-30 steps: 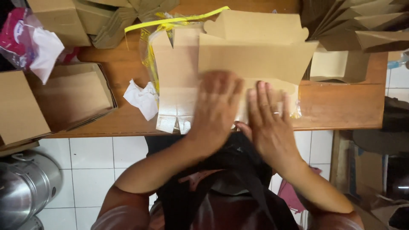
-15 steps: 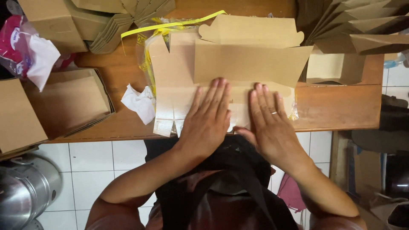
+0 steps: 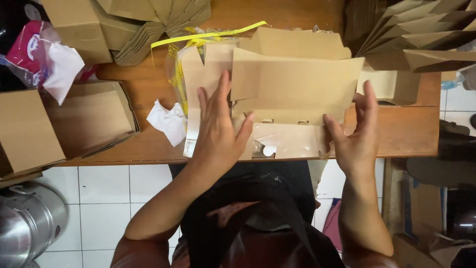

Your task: Folding and assembling cardboard boxes from flat templates

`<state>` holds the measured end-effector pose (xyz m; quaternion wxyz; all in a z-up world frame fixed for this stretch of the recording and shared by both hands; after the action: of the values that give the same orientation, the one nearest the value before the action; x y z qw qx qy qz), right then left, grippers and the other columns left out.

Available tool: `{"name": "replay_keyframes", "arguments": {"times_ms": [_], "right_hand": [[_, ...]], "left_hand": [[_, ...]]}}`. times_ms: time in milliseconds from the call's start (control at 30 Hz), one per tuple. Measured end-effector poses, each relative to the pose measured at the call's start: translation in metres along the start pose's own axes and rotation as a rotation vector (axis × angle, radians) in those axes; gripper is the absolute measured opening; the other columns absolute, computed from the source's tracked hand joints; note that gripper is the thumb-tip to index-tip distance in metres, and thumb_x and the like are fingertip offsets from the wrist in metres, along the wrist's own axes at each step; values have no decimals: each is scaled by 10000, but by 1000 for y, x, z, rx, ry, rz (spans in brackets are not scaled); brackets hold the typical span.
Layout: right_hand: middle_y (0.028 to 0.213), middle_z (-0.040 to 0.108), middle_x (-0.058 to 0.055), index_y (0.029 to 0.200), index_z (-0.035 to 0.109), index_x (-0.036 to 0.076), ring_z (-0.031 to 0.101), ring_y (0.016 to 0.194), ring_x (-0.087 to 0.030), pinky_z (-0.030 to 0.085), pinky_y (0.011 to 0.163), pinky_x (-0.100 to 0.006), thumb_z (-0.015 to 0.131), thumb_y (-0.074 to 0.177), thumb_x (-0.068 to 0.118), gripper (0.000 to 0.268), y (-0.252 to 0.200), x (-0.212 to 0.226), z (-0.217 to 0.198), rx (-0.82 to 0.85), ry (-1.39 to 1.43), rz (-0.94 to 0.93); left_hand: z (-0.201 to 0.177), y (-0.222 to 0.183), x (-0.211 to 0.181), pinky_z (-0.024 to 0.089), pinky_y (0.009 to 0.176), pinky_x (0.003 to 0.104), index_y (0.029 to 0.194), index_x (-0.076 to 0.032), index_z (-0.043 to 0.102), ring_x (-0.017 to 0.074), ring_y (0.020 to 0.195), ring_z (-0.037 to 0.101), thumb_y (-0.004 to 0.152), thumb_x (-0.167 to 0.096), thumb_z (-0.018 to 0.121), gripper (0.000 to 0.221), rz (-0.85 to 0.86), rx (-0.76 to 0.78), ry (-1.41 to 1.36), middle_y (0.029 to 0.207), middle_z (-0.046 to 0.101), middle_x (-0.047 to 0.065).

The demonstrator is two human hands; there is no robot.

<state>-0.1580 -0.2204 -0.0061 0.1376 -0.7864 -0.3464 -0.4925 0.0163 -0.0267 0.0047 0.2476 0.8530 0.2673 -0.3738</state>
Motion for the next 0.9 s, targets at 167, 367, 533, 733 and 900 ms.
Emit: {"name": "replay_keyframes", "arguments": {"times_ms": [167,367,533,733,900], "right_hand": [[1176,548,-145,1288,332,62,567,1097,-213,484,999,-315,678,952,-8,487,-4,-11,-9,-121,233,65],[1199,477,-168,1153,478,5,496,1162,-286,443,1040,-385,632,933,-7,269,1,23,-15,-127,21,-379],[1419,364,-188,1403,381,-21,432,1333,-305,377,1144,-408,278,1082,393,534,3,37,-16,96,-66,-79],[1521,406,-245,1484,352,24,398,1450,-380,322,1237,-471,331,884,-258,664,-6,39,-15,488,-224,-479],[1597,296,-209,1517,302,59,290,1511,-353,237,1259,-477,631,873,-25,728,-5,45,-10,565,-278,-485]], "left_hand": [[-15,1,-9,369,1161,406,1505,-69,146,331,1359,447,1003,-159,534,641,-122,-34,-565,1448,408,282],[-34,8,-16,398,1176,334,1418,-36,382,222,1337,486,1054,-219,458,414,-16,-14,-878,1384,492,141],[-50,14,-21,302,1283,457,1335,-16,499,295,1461,391,1083,-479,288,567,147,105,-690,1438,478,150],[-31,5,-14,266,1202,467,1392,-64,452,306,1434,319,888,-321,723,628,314,511,-77,1509,361,154],[-26,-1,-16,312,1167,490,1357,-12,468,336,1394,369,810,-168,682,607,428,385,115,1467,427,172]]}}
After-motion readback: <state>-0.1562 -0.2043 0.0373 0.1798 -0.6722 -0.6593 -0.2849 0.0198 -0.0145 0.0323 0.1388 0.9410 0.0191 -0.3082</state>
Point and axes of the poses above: each hand's wrist, its own y-axis towards the middle knuckle, its own z-axis out of the palm, x = y × z, the point moved 5 cm from there along y, towards the middle knuckle
